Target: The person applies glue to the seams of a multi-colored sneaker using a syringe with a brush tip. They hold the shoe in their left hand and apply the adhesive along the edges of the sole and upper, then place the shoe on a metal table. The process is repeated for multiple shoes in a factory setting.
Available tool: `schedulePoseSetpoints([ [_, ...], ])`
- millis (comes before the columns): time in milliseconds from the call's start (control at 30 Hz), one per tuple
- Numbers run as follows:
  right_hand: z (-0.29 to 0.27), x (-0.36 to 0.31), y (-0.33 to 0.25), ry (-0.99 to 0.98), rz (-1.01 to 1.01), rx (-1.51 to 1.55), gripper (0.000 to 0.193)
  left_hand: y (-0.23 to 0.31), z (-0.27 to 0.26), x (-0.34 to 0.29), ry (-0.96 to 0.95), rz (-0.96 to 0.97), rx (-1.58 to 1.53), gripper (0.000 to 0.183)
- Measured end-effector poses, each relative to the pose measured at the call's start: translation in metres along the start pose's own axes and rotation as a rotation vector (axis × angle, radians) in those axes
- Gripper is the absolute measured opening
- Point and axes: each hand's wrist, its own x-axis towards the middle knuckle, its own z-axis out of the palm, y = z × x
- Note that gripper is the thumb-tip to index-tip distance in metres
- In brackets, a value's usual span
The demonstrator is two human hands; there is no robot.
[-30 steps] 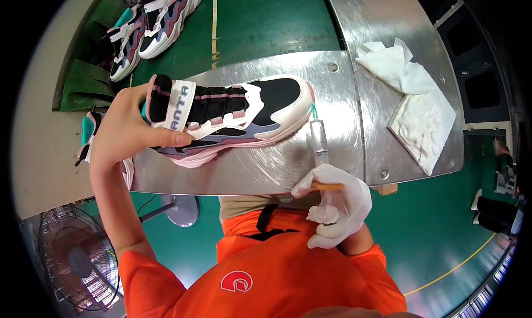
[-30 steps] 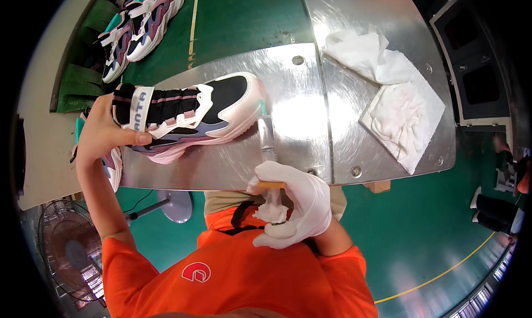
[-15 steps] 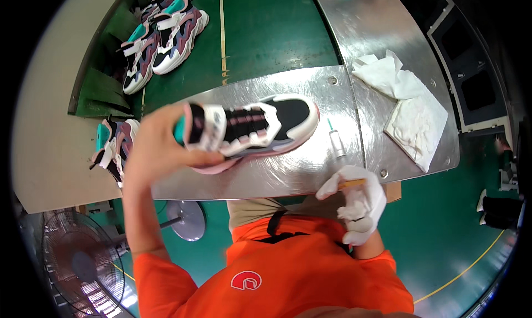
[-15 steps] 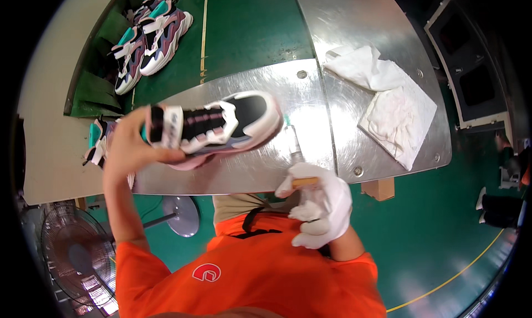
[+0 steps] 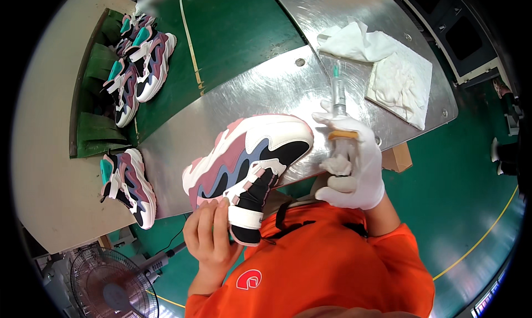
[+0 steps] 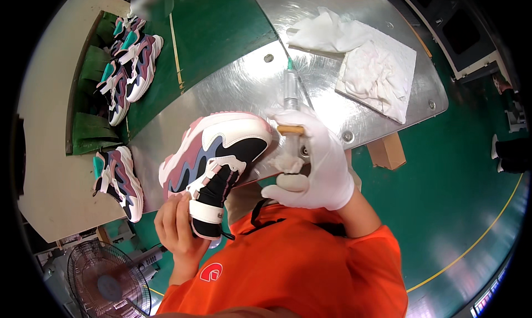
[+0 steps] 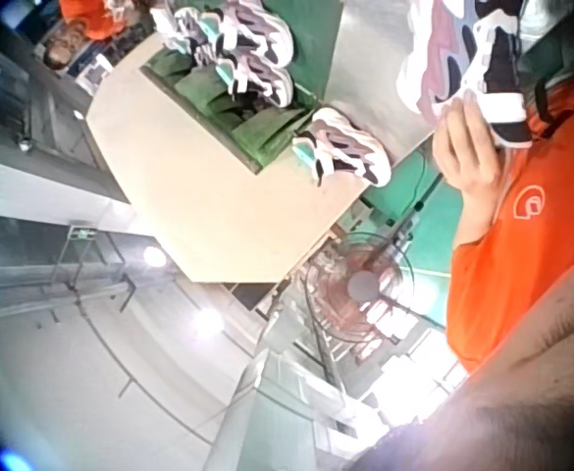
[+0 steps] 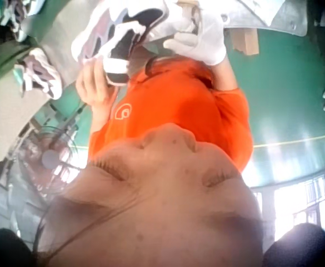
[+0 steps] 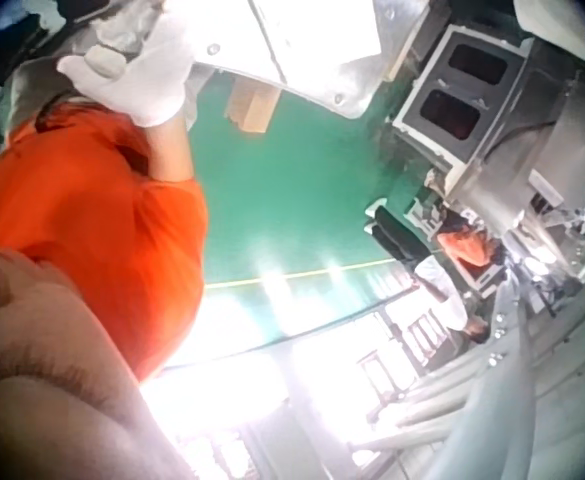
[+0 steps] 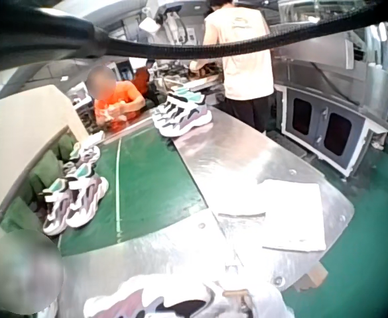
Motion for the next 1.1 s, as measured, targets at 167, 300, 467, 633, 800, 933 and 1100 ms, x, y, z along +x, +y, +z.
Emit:
schedulePoseSetpoints([
  [167,0.005,0.013,-0.003,-0.034,-0.097,-0.318,0.083,-0.003,-0.003,0.005,-0.037,-0.002,-0.013,0.045],
  [300,0.004,0.017,-0.003,-0.065,-0.136,-0.44,0.08,-0.009,-0.011,0.019,-0.106,-0.011,-0.061,0.061],
  [467,-0.003,0.02,0.004,-0.005,-0.248,-0.39,0.08,-0.031,-0.017,0.043,-0.203,-0.051,-0.173,0.067],
  [633,-0.021,0.004,0.012,0.203,-0.148,-0.399,0.09,-0.071,-0.008,0.1,-0.393,-0.07,-0.411,0.073],
  [800,-0.036,-0.005,0.018,0.275,-0.086,-0.447,0.092,-0.149,0.022,0.168,-0.991,-0.049,-1.177,0.089],
  [933,-0.031,-0.004,0.023,0.351,0.005,-0.385,0.086,-0.1,0.093,0.235,-1.019,0.171,-0.967,0.058],
  [1100,-0.036,-0.007,0.005,0.385,0.163,-0.291,0.086,-0.038,0.122,0.242,-1.36,0.306,-0.806,0.053],
])
